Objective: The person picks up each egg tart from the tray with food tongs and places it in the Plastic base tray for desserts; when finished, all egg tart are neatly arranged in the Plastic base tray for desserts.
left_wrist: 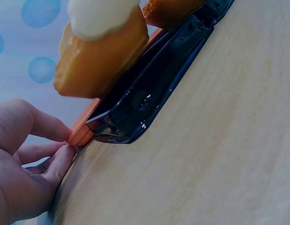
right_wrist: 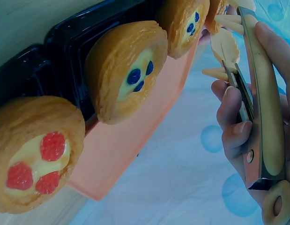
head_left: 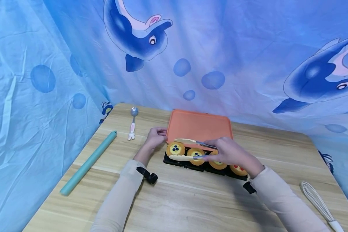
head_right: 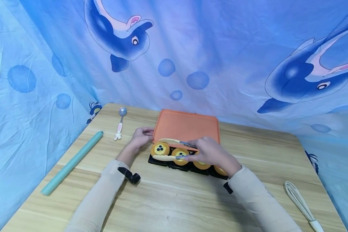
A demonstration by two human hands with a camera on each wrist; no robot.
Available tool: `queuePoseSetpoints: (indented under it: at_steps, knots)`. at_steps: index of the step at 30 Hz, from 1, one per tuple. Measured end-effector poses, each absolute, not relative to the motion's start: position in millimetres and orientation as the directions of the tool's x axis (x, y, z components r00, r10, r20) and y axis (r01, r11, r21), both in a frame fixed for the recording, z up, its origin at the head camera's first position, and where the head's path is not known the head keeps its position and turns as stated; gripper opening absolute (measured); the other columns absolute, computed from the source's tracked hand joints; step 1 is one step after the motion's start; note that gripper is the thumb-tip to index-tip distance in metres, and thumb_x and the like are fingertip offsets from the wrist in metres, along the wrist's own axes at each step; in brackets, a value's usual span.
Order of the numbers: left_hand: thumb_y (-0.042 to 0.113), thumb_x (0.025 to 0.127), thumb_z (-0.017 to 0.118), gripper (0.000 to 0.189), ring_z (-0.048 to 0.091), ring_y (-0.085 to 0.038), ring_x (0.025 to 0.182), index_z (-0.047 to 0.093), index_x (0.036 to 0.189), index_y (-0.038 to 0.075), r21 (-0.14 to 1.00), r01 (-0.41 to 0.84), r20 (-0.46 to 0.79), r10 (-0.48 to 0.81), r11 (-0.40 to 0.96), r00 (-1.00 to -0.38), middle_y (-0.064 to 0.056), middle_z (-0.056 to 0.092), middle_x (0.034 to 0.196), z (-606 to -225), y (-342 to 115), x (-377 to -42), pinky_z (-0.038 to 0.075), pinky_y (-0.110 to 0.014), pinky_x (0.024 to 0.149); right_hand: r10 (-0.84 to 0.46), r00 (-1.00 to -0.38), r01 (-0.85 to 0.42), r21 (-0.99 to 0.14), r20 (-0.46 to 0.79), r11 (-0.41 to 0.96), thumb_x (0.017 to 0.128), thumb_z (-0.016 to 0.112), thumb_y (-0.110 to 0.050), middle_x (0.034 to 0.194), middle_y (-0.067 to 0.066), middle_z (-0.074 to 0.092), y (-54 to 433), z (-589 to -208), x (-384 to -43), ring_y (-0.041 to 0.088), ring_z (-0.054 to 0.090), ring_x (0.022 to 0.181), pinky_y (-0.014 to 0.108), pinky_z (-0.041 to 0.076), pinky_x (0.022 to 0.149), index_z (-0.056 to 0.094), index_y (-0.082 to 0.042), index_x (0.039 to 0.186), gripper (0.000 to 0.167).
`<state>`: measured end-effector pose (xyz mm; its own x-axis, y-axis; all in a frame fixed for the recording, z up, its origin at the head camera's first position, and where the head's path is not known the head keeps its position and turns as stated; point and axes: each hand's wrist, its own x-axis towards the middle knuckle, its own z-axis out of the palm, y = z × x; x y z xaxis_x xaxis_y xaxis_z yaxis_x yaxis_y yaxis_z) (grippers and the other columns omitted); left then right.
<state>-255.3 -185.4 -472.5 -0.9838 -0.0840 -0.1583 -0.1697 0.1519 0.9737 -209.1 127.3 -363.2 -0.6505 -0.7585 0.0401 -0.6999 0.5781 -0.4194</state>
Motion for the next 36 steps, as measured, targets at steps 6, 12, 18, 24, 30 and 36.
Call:
queuePoseSetpoints:
  at_steps: [6,12,18,24,30,36]
  knots:
    - [-0.013,0.072,0.065,0.056,0.060,-0.029,0.108,0.061,0.128,-0.003,0.969,-0.191,-0.179,-0.087,0.155,-0.980,-0.016,0.063,0.116,-469,-182,-255,0.052,-0.035,0.095,-0.757,-0.653,-0.696,-0.409,0.018,0.590,0.086,0.076,-0.041,0.110,0.013,0.073,125,-363,-208,0.002,0.027,0.038,0.026,0.043,0.054,0.064,-0.003,0.131,0.061]
    - [-0.012,0.074,0.064,0.053,0.061,-0.029,0.107,0.062,0.126,-0.003,0.973,-0.166,-0.155,-0.083,0.160,-0.984,-0.017,0.063,0.115,-468,-182,-259,0.053,-0.035,0.094,-0.754,-0.657,-0.701,-0.384,0.020,0.601,0.083,0.078,-0.045,0.112,0.013,0.072,125,-363,-210,0.002,0.029,0.042,0.026,0.042,0.053,0.062,-0.004,0.133,0.067]
    - [-0.011,0.075,0.064,0.052,0.061,-0.029,0.107,0.063,0.126,-0.004,0.973,-0.158,-0.147,-0.077,0.168,-0.986,-0.017,0.064,0.115,-469,-180,-261,0.053,-0.035,0.093,-0.710,-0.704,-0.642,-0.426,-0.002,0.637,0.076,0.079,-0.057,0.089,0.010,0.073,131,-361,-211,0.004,0.035,0.048,0.028,0.043,0.058,0.056,-0.001,0.139,0.087]
    - [-0.012,0.075,0.065,0.053,0.060,-0.029,0.109,0.062,0.127,-0.003,0.973,-0.176,-0.165,-0.086,0.150,-0.983,-0.016,0.063,0.116,-470,-181,-260,0.052,-0.035,0.095,-0.646,-0.764,-0.569,-0.469,-0.004,0.676,0.074,0.079,-0.059,0.083,0.009,0.070,141,-353,-207,0.007,0.030,0.041,0.028,0.040,0.048,0.054,-0.002,0.140,0.091]
    - [-0.011,0.075,0.065,0.052,0.061,-0.030,0.109,0.061,0.127,-0.004,0.973,-0.181,-0.170,-0.084,0.145,-0.982,-0.017,0.063,0.117,-471,-182,-258,0.053,-0.035,0.094,-0.539,-0.840,-0.479,-0.534,0.050,0.697,0.074,0.080,-0.057,0.059,0.001,0.050,172,-352,-206,0.009,0.036,0.039,0.026,0.036,0.038,0.054,-0.004,0.141,0.089]
    - [-0.012,0.076,0.065,0.052,0.060,-0.029,0.109,0.061,0.127,-0.003,0.974,-0.186,-0.176,-0.079,0.132,-0.981,-0.017,0.062,0.117,-473,-184,-256,0.052,-0.034,0.094,-0.387,-0.904,-0.423,-0.512,0.182,0.747,0.077,0.084,-0.044,0.054,-0.002,0.040,226,-360,-208,0.011,0.034,0.042,0.029,0.034,0.042,0.058,-0.002,0.137,0.078]
